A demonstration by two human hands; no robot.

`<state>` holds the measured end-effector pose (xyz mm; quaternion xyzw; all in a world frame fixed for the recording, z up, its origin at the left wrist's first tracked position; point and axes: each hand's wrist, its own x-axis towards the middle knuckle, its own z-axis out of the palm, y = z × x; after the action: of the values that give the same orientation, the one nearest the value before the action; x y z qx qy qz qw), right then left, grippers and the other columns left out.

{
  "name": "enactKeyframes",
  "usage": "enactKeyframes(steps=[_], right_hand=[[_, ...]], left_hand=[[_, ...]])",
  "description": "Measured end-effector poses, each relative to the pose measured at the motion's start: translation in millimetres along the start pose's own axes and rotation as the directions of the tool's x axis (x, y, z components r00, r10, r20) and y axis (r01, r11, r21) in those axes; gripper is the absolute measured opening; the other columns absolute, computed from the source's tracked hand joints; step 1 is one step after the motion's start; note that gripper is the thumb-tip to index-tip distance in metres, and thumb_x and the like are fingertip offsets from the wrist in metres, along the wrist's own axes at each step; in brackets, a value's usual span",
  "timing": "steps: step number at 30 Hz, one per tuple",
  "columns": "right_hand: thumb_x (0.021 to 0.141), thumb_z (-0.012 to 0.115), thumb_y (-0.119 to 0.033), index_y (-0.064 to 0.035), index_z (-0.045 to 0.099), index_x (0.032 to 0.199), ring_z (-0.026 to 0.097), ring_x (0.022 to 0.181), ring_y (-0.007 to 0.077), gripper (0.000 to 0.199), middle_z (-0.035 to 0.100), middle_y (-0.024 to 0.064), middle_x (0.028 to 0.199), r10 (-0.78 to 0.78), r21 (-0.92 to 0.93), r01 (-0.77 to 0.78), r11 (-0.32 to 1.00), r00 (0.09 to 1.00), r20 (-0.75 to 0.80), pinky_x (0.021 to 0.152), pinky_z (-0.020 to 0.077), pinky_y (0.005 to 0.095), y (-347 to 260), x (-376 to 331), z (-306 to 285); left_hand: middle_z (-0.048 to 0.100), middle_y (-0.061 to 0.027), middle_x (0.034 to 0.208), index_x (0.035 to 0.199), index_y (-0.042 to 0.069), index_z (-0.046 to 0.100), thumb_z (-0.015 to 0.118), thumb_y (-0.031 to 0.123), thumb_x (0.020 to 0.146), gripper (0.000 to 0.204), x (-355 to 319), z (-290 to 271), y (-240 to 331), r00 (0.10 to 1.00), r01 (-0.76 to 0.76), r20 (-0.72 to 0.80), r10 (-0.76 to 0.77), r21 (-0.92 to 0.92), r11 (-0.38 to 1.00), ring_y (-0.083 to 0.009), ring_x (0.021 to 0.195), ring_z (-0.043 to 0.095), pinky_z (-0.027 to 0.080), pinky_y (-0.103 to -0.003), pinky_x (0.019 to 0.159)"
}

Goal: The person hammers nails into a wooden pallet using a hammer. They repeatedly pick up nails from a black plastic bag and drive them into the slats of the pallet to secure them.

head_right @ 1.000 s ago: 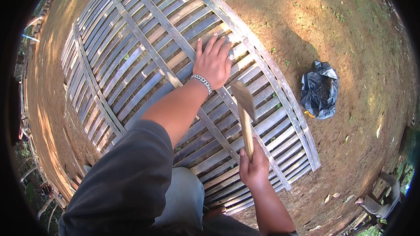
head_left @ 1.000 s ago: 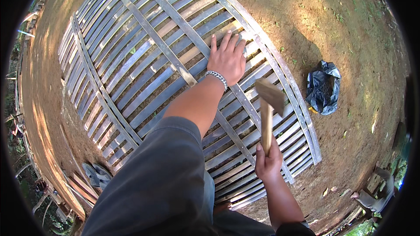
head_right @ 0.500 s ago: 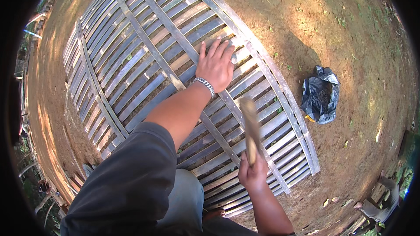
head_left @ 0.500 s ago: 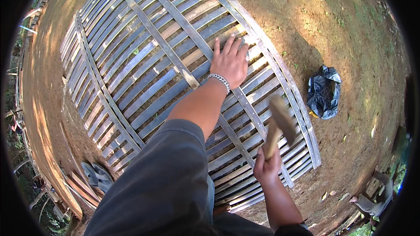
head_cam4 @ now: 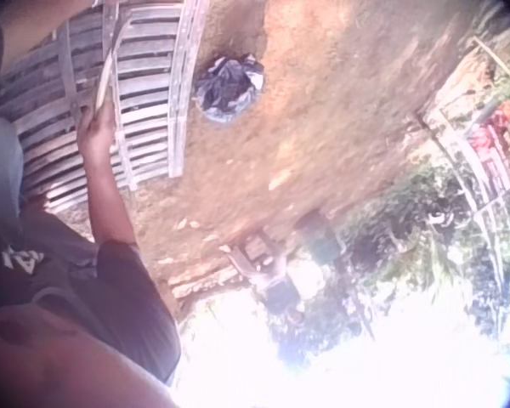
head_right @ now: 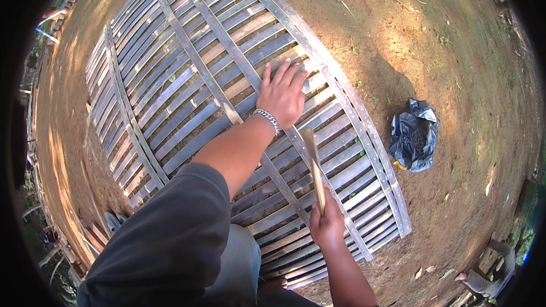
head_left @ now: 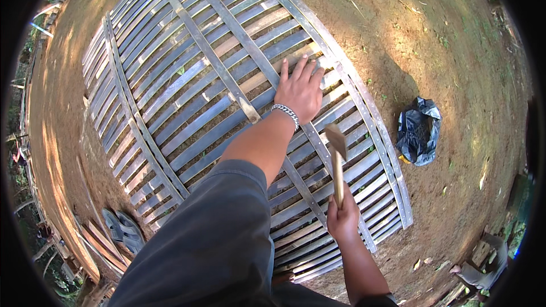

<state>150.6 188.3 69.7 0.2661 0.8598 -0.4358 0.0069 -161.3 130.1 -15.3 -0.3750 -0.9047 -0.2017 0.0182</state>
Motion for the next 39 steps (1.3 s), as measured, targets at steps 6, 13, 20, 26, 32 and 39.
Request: enactKeyframes(steps=[6,13,20,26,32,39], right_hand=[[0.094,0.067,-0.002,0.0072,0.054,0.138,0.073,0.098,0.0436,0.047,0.070,0.0301,0.113,-0.120,0.026,0.124,0.992,0.986,-0.115,0.085,0.0583,0.0454,21,-12,12],[0.095,0.065,-0.001,0.0085,0.054,0.134,0.071,0.080,0.0352,0.042,0.069,0.0210,0.092,-0.090,0.147,0.114,0.983,0.983,-0.163,0.074,0.0566,0.0387,10,-7,8],[0.099,0.063,-0.001,0.0068,0.052,0.138,0.064,0.069,0.0154,0.042,0.063,0.0080,0.078,-0.149,-0.174,0.139,0.975,0.988,-0.049,0.062,0.0515,0.0314,18,10,23],[0.101,0.059,-0.001,0.0067,0.051,0.135,0.063,0.068,0.0142,0.036,0.063,0.0091,0.080,-0.334,0.103,0.370,0.923,0.905,-0.262,0.058,0.0510,0.0309,15,-5,27],[0.096,0.064,-0.002,0.0033,0.053,0.142,0.075,0.087,0.0392,0.047,0.071,0.0279,0.104,0.032,0.064,-0.028,0.998,0.998,-0.063,0.077,0.0591,0.0437,-1,0,23],[0.098,0.061,-0.003,0.0020,0.054,0.137,0.070,0.073,0.0315,0.040,0.066,0.0173,0.086,0.084,-0.105,-0.085,0.991,0.996,-0.016,0.070,0.0563,0.0413,4,7,28]], left_hand=[[0.051,-0.0147,0.153,0.142,0.008,0.057,0.052,0.024,0.097,0.048,-3,-3,4,1.000,0.004,-0.004,-0.004,-0.018,1.000,-0.0333,0.152,0.035,0.016,-0.063,0.126],[0.051,-0.0138,0.153,0.142,0.008,0.057,0.051,0.023,0.098,0.047,-5,-1,3,1.000,0.009,0.004,-0.008,-0.007,1.000,-0.0319,0.152,0.034,0.017,-0.063,0.126],[0.052,-0.0143,0.152,0.142,0.008,0.057,0.052,0.023,0.097,0.047,-2,-3,0,1.000,0.021,0.010,-0.021,-0.007,1.000,-0.0325,0.151,0.035,0.018,-0.064,0.125],[0.051,-0.0143,0.153,0.140,0.008,0.057,0.054,0.022,0.096,0.047,-1,-3,3,1.000,0.003,-0.030,-0.003,-0.023,1.000,-0.0327,0.151,0.036,0.019,-0.064,0.125],[0.051,-0.0140,0.153,0.142,0.007,0.057,0.052,0.023,0.097,0.047,-4,-4,0,1.000,0.017,0.010,-0.017,0.006,1.000,-0.0326,0.152,0.035,0.017,-0.063,0.126],[0.051,-0.0132,0.154,0.143,0.008,0.057,0.051,0.024,0.098,0.048,-4,-3,3,0.999,0.022,0.038,-0.023,0.012,1.000,-0.0318,0.153,0.034,0.016,-0.062,0.127]])
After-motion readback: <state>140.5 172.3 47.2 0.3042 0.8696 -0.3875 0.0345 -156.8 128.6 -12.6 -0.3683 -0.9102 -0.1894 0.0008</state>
